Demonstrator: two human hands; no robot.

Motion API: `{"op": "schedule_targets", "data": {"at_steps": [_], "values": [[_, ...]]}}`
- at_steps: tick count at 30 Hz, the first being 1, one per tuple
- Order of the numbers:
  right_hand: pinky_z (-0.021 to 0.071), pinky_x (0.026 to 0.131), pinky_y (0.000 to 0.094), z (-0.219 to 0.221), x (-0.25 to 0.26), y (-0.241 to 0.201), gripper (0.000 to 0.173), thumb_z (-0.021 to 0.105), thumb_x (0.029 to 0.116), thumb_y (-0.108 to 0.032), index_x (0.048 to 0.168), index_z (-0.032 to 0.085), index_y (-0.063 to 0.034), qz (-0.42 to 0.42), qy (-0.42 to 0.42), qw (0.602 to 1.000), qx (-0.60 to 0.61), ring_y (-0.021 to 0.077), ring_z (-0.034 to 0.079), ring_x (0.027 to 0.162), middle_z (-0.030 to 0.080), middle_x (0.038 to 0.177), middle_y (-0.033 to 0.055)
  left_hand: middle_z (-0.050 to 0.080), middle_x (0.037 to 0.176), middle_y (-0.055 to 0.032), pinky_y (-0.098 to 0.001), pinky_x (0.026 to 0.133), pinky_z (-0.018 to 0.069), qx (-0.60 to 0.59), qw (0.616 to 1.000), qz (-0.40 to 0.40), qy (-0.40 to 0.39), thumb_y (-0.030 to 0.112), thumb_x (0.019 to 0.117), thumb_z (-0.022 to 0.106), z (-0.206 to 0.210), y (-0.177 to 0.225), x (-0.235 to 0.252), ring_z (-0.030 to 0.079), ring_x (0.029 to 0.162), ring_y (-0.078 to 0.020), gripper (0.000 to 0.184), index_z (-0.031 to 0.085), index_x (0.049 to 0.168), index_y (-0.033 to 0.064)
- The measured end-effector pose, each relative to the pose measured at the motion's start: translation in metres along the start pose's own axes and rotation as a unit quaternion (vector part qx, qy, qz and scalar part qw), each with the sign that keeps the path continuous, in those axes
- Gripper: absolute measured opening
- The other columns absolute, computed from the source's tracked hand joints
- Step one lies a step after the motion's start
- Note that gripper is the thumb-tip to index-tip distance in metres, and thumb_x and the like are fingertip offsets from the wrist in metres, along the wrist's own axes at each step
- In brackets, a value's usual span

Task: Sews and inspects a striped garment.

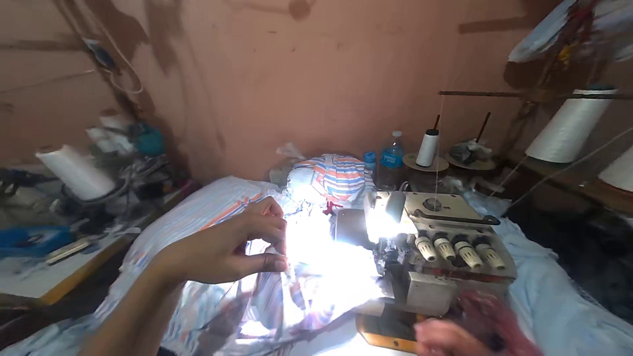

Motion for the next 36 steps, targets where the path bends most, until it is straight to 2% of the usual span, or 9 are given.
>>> {"op": "schedule_targets", "data": {"at_steps": [3,5,10,16,20,22,26,29,36], "values": [[0.0483,0.068,0.0099,0.045,0.049,0.013,0.012,0.072,0.0888,-0.012,0.09,0.072,0.0007,-0.047,0.134,0.989,0.042,0.001,0.06,0.074,0.071,0.091,0.0109,0.063,0.084,0.0123,-0.0211,0.095,0.0327,-0.033,0.999,0.011,-0.008,0.039,0.1016,0.059,0.001,0.0,0.001,0.05,0.104,0.001,0.032,0.071,0.086,0.0141],[0.0456,0.064,0.0049,0.059,0.062,0.023,0.01,0.073,0.0832,-0.012,0.086,0.07,-0.003,-0.052,0.191,0.978,0.07,-0.0067,0.056,0.069,0.068,0.087,0.0034,0.061,0.083,0.012,-0.0195,0.093,0.0338,-0.033,0.999,0.013,-0.01,0.04,0.1015,0.06,0.0,-0.003,0.0,0.05,0.103,0.0012,0.033,0.07,0.084,0.0141],[0.0423,0.064,0.0037,0.062,0.074,0.017,0.013,0.074,0.0803,-0.015,0.088,0.069,-0.0058,-0.062,0.202,0.975,0.07,-0.0083,0.052,0.07,0.065,0.087,-0.0006,0.062,0.08,0.0122,-0.0185,0.092,0.0337,-0.043,0.999,0.015,-0.006,0.04,0.1005,0.061,-0.001,-0.011,-0.001,0.05,0.101,0.0017,0.034,0.07,0.082,0.0127],[0.04,0.061,0.0033,0.066,0.076,0.02,0.016,0.075,0.0767,-0.015,0.077,0.063,-0.0046,-0.057,0.202,0.975,0.076,-0.0085,0.05,0.07,0.061,0.085,0.0005,0.061,0.082,0.0128,-0.0166,0.088,0.0343,-0.064,0.998,0.012,0.001,0.038,0.1,0.062,-0.003,-0.019,0.001,0.05,0.098,0.0035,0.033,0.071,0.083,0.0117],[0.0437,0.066,0.0035,0.063,0.075,0.016,0.01,0.075,0.0831,-0.015,0.084,0.068,-0.0063,-0.056,0.198,0.976,0.072,-0.0094,0.053,0.073,0.066,0.087,-0.0015,0.061,0.082,0.0122,-0.0166,0.087,0.0338,-0.062,0.998,0.013,0.007,0.039,0.1006,0.06,-0.003,-0.022,-0.003,0.049,0.097,0.004,0.034,0.07,0.083,0.0114],[0.0449,0.065,0.0034,0.062,0.074,0.016,0.011,0.073,0.0834,-0.014,0.086,0.069,-0.0042,-0.043,0.205,0.977,0.05,-0.0089,0.055,0.07,0.067,0.085,0.0004,0.061,0.081,0.0131,-0.0161,0.086,0.034,-0.07,0.997,0.012,0.011,0.038,0.1,0.061,-0.002,-0.023,-0.003,0.049,0.097,0.0042,0.032,0.07,0.083,0.0117],[0.0391,0.057,0.0035,0.065,0.078,0.015,0.015,0.069,0.0854,-0.016,0.089,0.07,-0.0015,-0.028,0.219,0.975,0.021,-0.0095,0.047,0.061,0.061,0.075,-0.0017,0.062,0.081,0.0145,-0.0162,0.088,0.0338,-0.063,0.998,0.009,0.01,0.039,0.1002,0.061,-0.003,-0.022,-0.001,0.049,0.097,0.005,0.032,0.07,0.084,0.0129],[0.0442,0.059,0.0043,0.066,0.08,0.011,0.014,0.068,0.0834,-0.009,0.089,0.069,0.0036,-0.014,0.213,0.976,0.052,-0.0097,0.053,0.062,0.063,0.074,0.0005,0.062,0.082,0.0145,-0.0166,0.09,0.034,-0.056,0.998,0.01,0.009,0.039,0.1002,0.061,-0.004,-0.024,-0.003,0.05,0.098,0.005,0.031,0.07,0.084,0.014],[0.0453,0.059,0.0035,0.065,0.076,0.026,0.012,0.071,0.0774,-0.008,0.085,0.071,0.0005,0.016,0.211,0.974,0.075,-0.0101,0.053,0.062,0.064,0.076,-0.0009,0.062,0.081,0.0134,-0.0175,0.093,0.0339,-0.058,0.998,0.015,0.01,0.038,0.1002,0.061,-0.005,-0.026,-0.003,0.051,0.098,0.0045,0.031,0.07,0.084,0.0134]]}}
Point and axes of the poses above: each hand's wrist, its own x-axis towards the middle knuckle, its own z-axis out of the palm, y = z × x, the point moved 8 cm from there along x, towards the middle knuckle
